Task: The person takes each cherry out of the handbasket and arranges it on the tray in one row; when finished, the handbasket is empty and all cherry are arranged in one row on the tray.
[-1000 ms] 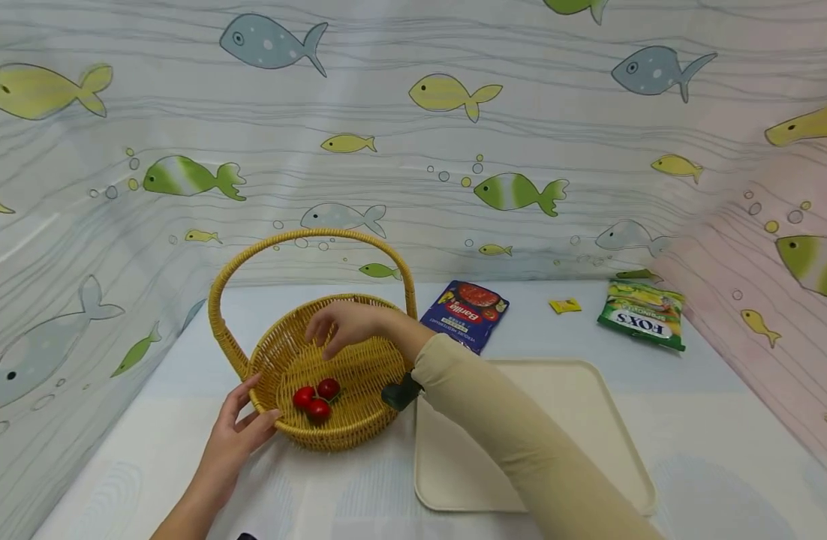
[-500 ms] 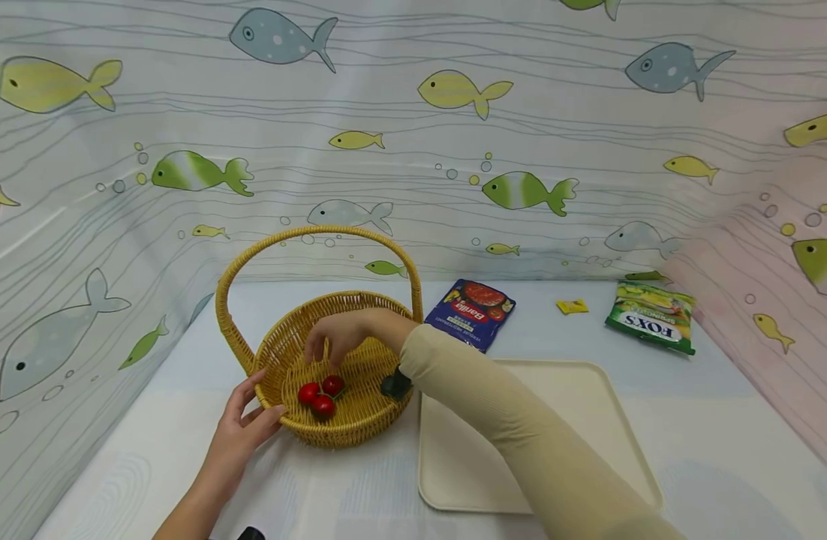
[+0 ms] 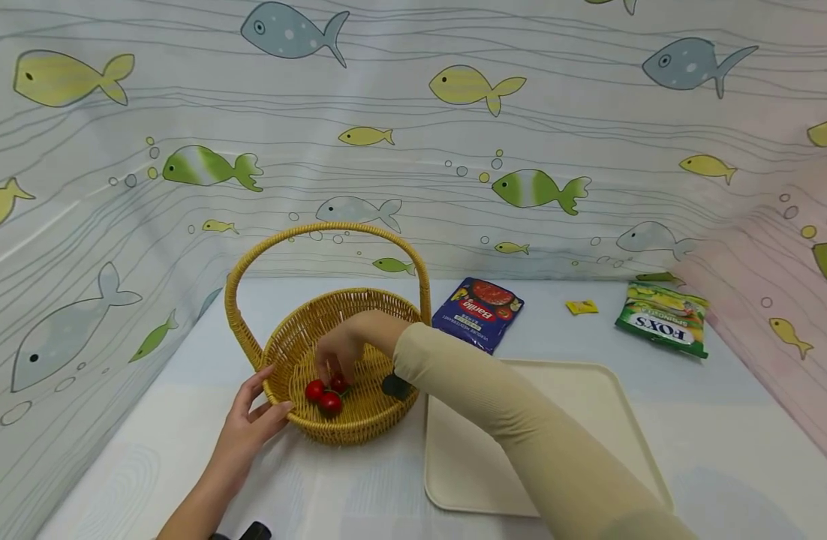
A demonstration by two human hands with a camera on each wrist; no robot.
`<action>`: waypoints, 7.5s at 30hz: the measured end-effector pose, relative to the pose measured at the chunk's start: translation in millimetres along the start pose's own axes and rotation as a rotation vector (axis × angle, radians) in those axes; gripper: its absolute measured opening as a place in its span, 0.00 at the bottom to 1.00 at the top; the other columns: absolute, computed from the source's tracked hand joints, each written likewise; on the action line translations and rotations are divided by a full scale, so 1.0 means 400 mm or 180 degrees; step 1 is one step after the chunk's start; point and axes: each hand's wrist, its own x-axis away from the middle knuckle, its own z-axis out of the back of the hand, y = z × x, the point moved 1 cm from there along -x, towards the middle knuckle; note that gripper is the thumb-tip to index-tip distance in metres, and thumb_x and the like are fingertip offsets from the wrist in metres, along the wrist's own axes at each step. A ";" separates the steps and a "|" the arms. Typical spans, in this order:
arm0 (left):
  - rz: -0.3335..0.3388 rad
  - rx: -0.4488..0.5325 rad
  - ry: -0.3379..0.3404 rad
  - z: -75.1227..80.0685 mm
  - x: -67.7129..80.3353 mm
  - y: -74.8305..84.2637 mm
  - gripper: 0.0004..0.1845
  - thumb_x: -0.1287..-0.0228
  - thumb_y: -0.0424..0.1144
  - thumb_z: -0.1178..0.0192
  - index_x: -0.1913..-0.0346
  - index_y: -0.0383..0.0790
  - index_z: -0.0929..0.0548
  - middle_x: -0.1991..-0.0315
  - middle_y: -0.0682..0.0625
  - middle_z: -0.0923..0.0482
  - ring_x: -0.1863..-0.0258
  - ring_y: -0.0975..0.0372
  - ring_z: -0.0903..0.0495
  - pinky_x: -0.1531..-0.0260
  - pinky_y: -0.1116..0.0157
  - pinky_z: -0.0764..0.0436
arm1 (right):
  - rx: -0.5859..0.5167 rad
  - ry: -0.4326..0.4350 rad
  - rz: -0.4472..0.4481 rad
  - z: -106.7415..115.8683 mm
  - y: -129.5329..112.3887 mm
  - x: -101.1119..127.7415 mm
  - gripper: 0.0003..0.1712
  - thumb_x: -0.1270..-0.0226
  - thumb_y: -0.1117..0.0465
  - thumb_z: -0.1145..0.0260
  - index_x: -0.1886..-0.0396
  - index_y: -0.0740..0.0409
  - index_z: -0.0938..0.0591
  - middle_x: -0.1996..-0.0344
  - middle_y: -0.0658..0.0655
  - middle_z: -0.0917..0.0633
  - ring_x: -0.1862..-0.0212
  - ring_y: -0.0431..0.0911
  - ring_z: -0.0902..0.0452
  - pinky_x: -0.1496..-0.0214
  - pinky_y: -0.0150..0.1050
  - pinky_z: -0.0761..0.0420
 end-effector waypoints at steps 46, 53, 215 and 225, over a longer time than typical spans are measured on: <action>0.0056 -0.0081 0.0047 -0.005 0.000 0.000 0.39 0.34 0.38 0.44 0.27 0.45 0.55 0.29 0.37 0.64 0.35 0.41 0.47 0.57 0.71 0.23 | -0.0560 0.1778 0.0574 -0.078 0.039 0.363 0.18 0.45 0.64 0.29 0.54 0.56 0.23 0.61 0.49 0.23 0.61 0.41 0.25 0.59 0.31 0.23; 0.0016 -0.0059 -0.0014 0.005 -0.015 -0.027 0.41 0.35 0.41 0.42 0.27 0.48 0.55 0.29 0.36 0.64 0.35 0.40 0.48 0.57 0.71 0.22 | -0.0555 0.2184 0.0730 -0.136 0.079 0.457 0.16 0.46 0.66 0.29 0.56 0.54 0.20 0.61 0.48 0.23 0.64 0.40 0.26 0.61 0.32 0.21; -0.0053 -0.0090 0.0023 0.023 -0.033 -0.065 0.42 0.36 0.44 0.41 0.27 0.51 0.54 0.29 0.35 0.64 0.36 0.40 0.47 0.56 0.67 0.22 | -0.0597 0.1662 0.0675 -0.051 -0.002 0.204 0.18 0.44 0.67 0.30 0.52 0.56 0.20 0.61 0.49 0.21 0.55 0.43 0.23 0.58 0.24 0.25; -0.0010 -0.0100 0.0035 0.017 -0.033 -0.061 0.41 0.36 0.44 0.41 0.27 0.53 0.54 0.29 0.36 0.63 0.36 0.41 0.45 0.57 0.67 0.21 | -0.0712 0.1215 0.0523 -0.026 -0.013 0.121 0.19 0.44 0.67 0.30 0.51 0.56 0.20 0.53 0.53 0.20 0.49 0.45 0.26 0.57 0.25 0.25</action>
